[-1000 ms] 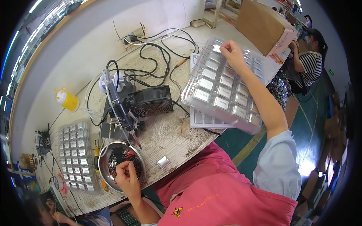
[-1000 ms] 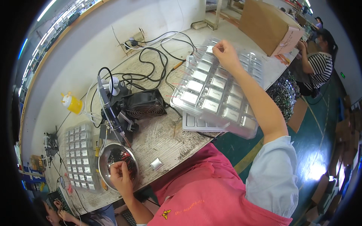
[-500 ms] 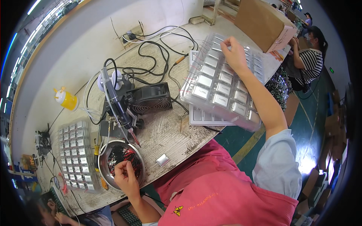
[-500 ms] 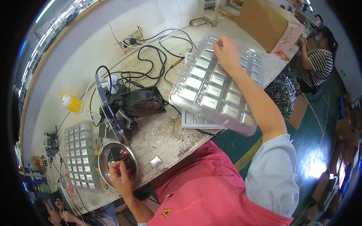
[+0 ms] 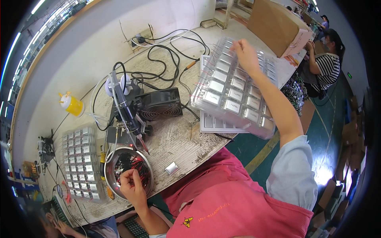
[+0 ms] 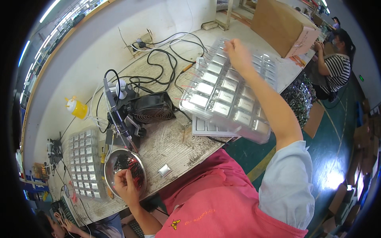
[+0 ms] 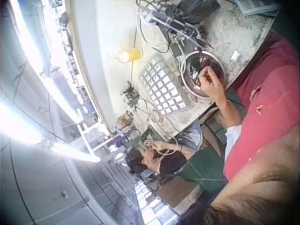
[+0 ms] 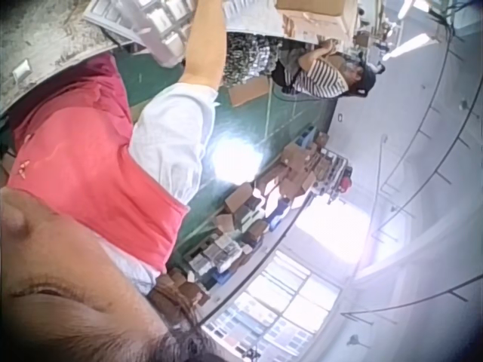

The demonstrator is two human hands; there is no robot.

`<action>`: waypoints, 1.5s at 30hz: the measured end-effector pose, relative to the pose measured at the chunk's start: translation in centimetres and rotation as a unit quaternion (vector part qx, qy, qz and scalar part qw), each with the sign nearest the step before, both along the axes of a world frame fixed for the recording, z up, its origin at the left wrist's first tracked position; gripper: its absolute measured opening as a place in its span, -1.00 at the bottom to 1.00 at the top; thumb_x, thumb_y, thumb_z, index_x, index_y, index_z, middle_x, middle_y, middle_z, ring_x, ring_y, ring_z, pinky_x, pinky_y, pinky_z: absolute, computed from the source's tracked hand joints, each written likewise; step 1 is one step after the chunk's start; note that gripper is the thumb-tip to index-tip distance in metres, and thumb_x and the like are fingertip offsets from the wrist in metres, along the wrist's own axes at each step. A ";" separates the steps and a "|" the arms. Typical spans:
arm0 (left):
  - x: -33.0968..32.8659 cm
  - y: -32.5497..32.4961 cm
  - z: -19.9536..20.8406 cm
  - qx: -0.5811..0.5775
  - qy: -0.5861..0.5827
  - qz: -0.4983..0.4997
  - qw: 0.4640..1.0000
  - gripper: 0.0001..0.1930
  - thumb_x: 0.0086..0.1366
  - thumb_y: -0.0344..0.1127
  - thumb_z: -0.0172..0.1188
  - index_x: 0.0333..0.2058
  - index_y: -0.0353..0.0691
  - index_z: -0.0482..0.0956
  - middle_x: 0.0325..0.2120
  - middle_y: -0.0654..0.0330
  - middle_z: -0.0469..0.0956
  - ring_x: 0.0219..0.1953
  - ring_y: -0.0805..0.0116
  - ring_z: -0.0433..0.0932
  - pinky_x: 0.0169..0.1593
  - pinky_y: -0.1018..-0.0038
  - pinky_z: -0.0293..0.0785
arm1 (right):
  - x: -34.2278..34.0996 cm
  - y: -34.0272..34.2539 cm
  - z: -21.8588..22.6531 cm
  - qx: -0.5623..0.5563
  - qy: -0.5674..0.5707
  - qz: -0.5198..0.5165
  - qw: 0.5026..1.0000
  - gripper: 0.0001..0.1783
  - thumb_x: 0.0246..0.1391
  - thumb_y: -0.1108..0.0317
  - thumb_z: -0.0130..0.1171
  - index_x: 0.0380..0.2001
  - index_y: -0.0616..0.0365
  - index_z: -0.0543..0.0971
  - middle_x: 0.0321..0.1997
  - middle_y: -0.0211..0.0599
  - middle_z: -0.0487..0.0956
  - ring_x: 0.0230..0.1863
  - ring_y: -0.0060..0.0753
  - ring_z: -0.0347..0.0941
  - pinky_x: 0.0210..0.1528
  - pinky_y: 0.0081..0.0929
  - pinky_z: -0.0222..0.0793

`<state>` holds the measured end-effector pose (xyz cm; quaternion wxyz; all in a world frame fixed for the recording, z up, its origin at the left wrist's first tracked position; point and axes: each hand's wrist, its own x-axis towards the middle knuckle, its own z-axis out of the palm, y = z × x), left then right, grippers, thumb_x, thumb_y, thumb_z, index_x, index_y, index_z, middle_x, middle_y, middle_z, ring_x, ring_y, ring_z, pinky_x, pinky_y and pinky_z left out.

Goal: The person solders wires onto small battery packs using a mounted soldering iron and places the assembled units into a plastic tray.

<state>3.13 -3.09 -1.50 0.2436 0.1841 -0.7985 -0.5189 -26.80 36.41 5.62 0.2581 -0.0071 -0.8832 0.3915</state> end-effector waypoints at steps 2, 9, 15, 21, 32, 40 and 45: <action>0.0 -0.2 -0.1 -0.013 0.008 0.000 1.000 -0.92 0.25 -0.44 0.16 -0.36 -0.35 0.50 -0.62 0.34 0.43 -0.59 0.64 0.29 -0.51 0.66 0.22 | -1.4 1.2 0.2 0.013 -0.016 -0.011 1.000 -0.69 0.19 0.16 0.03 -0.27 0.23 0.46 -0.32 -0.19 0.64 -0.21 -0.21 0.55 -0.14 -0.39 0.38; 0.1 -0.3 0.0 -0.021 0.015 0.006 1.000 -0.92 0.25 -0.44 0.16 -0.35 -0.35 0.51 -0.62 0.34 0.43 -0.59 0.64 0.30 -0.50 0.66 0.23 | -3.8 2.1 -1.0 0.098 0.011 -0.011 0.995 -0.67 0.10 0.21 0.08 -0.17 0.23 0.44 -0.27 -0.12 0.62 -0.18 -0.13 0.54 -0.08 -0.28 0.39; 0.2 -0.3 0.2 -0.029 0.003 0.007 1.000 -0.92 0.25 -0.45 0.16 -0.35 -0.35 0.50 -0.62 0.34 0.43 -0.60 0.64 0.30 -0.51 0.67 0.22 | -5.0 1.3 -1.5 0.190 -0.007 -0.049 0.981 -0.71 -0.02 0.38 0.07 -0.19 0.23 0.43 -0.30 -0.10 0.61 -0.19 -0.05 0.54 -0.09 -0.21 0.39; 0.2 -0.2 0.2 -0.010 0.010 0.006 1.000 -0.93 0.25 -0.45 0.15 -0.34 -0.35 0.50 -0.62 0.34 0.43 -0.60 0.64 0.31 -0.51 0.67 0.23 | -6.7 2.6 -1.3 0.142 -0.054 -0.005 0.988 -0.65 -0.06 0.28 0.18 -0.21 0.21 0.43 -0.30 -0.04 0.56 -0.18 -0.02 0.49 -0.13 -0.21 0.39; 0.3 -0.4 -0.1 -0.015 0.010 0.006 1.000 -0.92 0.26 -0.44 0.15 -0.34 -0.35 0.50 -0.61 0.34 0.43 -0.59 0.64 0.32 -0.50 0.67 0.24 | -4.7 3.1 -1.5 0.037 -0.001 -0.004 0.999 -0.64 -0.01 0.26 0.19 -0.22 0.25 0.39 -0.27 -0.07 0.53 -0.21 -0.20 0.48 -0.12 -0.32 0.36; 0.6 -0.4 -0.1 0.003 0.016 0.018 1.000 -0.92 0.26 -0.44 0.15 -0.34 -0.35 0.50 -0.61 0.35 0.43 -0.59 0.65 0.33 -0.50 0.69 0.24 | 7.5 -2.9 2.9 -0.145 -0.020 0.191 0.971 -0.73 0.08 0.37 0.17 -0.28 0.21 0.29 -0.29 -0.25 0.43 -0.32 -0.50 0.46 -0.25 -0.49 0.37; 1.3 -0.4 -0.1 0.004 0.018 0.015 1.000 -0.93 0.24 -0.46 0.17 -0.33 -0.34 0.53 -0.56 0.32 0.47 -0.56 0.64 0.36 -0.46 0.69 0.29 | 15.6 -8.2 2.9 -0.211 -0.080 0.364 0.904 -0.65 0.05 0.56 0.15 -0.44 0.09 0.13 -0.30 -0.34 0.30 -0.33 -0.55 0.31 -0.24 -0.55 0.30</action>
